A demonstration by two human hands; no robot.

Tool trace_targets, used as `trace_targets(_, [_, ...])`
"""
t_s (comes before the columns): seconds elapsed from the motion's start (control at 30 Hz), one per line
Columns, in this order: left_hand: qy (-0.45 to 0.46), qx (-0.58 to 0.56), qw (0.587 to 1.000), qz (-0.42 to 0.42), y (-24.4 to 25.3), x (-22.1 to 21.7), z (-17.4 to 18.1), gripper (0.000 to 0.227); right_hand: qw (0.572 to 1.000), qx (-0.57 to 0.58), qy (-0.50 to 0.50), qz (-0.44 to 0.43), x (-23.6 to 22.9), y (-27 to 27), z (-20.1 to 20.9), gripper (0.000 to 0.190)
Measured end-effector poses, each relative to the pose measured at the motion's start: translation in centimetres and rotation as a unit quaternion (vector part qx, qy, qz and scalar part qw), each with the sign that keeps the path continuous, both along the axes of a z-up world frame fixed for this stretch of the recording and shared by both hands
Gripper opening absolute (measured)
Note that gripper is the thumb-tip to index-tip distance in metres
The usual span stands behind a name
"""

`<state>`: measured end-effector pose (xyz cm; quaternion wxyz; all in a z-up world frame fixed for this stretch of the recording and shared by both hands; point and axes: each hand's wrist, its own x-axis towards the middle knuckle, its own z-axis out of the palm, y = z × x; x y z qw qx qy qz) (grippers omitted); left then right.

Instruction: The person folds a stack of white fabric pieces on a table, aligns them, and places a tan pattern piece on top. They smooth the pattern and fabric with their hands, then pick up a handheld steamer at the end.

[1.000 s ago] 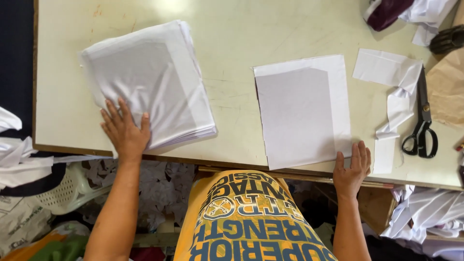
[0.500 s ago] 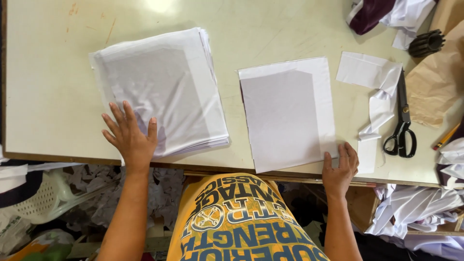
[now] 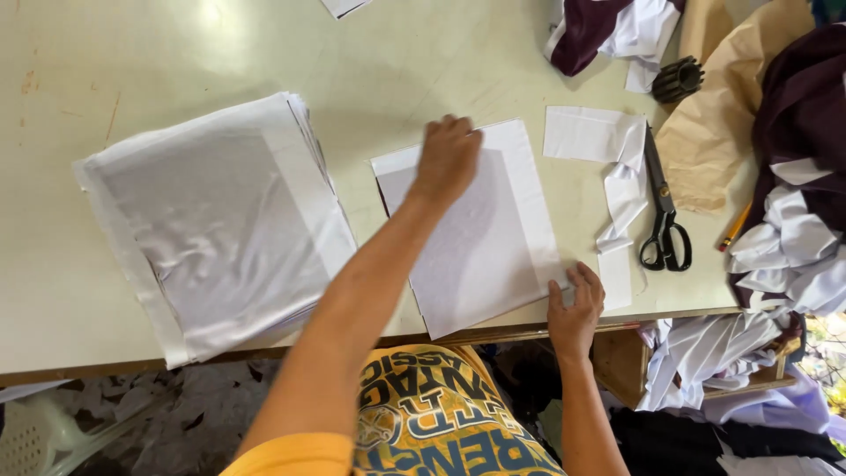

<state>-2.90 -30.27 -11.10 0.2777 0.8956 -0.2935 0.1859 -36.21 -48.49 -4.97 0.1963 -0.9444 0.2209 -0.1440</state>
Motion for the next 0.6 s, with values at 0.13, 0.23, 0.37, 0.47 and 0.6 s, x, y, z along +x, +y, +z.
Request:
trace_targets(0.13, [0.14, 0.096, 0.986, -0.004, -4.4, -0.5, 5.2, 0.044, 0.999, 0.008, 0.028, -0.017, 0.5, -0.8, 0.3, 0.028])
trace_targets(0.23, [0.191, 0.15, 0.97, -0.006, -3.0, -2.1, 7.2, 0.029, 0.998, -0.001, 0.055, -0.015, 0.8, -1.0, 0.7, 0.016])
trace_targets(0.37, [0.194, -0.056, 0.979, -0.041, 0.2, -3.6, 6.6, 0.012, 0.995, 0.072, 0.061, -0.026, 0.8, -1.6, 3.2, 0.014])
trace_targets(0.47, [0.204, -0.209, 0.954, -0.062, 6.8, -5.7, 12.7, 0.012, 0.99, 0.133, 0.012, -0.042, 1.3, -0.6, 8.7, 0.013])
trace_targets(0.6, [0.242, -0.324, 0.911, -0.085, 18.2, -8.3, 22.0, 0.02, 0.974, 0.142, -0.158, 0.078, 2.8, 2.3, 17.0, 0.024])
